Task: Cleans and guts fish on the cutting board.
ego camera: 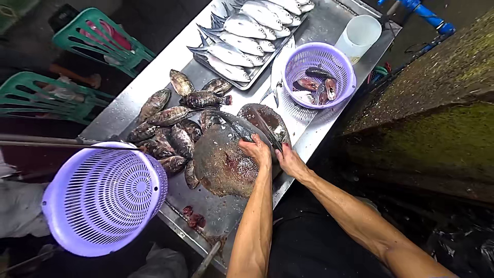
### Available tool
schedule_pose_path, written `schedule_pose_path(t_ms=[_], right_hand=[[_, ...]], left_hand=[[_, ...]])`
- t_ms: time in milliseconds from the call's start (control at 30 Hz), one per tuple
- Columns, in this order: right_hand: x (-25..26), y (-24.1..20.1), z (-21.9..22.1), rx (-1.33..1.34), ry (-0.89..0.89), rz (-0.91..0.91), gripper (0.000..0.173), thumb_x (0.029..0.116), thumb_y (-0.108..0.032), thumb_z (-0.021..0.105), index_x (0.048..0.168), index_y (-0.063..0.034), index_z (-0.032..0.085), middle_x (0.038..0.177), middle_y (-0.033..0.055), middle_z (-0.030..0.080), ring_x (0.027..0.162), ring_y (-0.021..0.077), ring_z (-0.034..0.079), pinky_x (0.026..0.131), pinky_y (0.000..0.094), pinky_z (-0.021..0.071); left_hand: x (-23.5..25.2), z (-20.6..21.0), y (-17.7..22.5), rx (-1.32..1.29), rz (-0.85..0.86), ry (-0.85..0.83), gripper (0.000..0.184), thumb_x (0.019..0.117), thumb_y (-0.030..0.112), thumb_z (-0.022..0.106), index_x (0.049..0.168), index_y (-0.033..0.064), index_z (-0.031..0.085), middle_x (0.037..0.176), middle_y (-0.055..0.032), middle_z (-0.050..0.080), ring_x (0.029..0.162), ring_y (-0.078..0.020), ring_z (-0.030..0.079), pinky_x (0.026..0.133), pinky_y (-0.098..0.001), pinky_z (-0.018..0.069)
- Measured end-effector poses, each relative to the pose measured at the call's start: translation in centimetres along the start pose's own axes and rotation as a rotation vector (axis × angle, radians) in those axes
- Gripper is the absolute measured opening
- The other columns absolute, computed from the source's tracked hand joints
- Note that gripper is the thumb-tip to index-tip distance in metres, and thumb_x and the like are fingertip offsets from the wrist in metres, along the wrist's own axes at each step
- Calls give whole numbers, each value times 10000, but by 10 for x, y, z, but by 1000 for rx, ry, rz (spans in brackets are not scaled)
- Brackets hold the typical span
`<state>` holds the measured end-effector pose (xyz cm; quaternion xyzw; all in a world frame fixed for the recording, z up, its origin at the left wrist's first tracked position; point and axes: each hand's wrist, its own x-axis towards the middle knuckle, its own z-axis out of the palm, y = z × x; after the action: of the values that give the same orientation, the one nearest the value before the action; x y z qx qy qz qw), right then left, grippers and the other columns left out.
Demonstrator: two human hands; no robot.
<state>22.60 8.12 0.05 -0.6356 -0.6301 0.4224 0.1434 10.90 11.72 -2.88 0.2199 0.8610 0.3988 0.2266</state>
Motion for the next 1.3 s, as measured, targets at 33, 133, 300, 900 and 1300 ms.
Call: schedule_pose_path(t_ms=[33,133,300,900,1300], right_hand=[[6,-1,-7,-30,-165,86,477,1105,-393,373,1284,4,566,1055,196,696,1027,328,699,928,517,544],[15,-2,-26,-92,-318,125,476,1099,-432,378,1254,-29,581,1102,198,681,1070,338,680,932,542,526],[23,-4,-36,37,-249,156,468,1098,-447,395,1189,-34,597,972,166,659,863,291,677,807,493,544],[46,-27,-15,-2,-182,153,484,1109,-427,375,1266,-14,574,1071,220,694,1056,375,691,911,565,545],[39,-22,-7,-61,-151,94,462,1100,-400,390,1291,-15,561,1102,199,694,1086,338,687,952,526,536]], left_hand=[[1,-2,1,1,-2,-10,581,1046,324,548,1475,-28,374,1442,-282,482,1359,-373,480,1144,-471,392],[14,-17,7,91,-44,-99,729,970,410,678,1472,-36,394,1373,-275,560,1289,-367,560,1092,-503,447],[43,-36,9,49,-41,-251,689,843,302,833,1389,-7,549,1230,-245,666,1172,-358,640,1015,-557,496],[0,-23,12,190,7,-254,651,897,276,756,1419,-8,491,1331,-259,587,1261,-378,566,1072,-526,454],[3,-22,9,174,21,-248,648,900,276,747,1422,-9,489,1326,-259,588,1256,-367,568,1076,-515,449]])
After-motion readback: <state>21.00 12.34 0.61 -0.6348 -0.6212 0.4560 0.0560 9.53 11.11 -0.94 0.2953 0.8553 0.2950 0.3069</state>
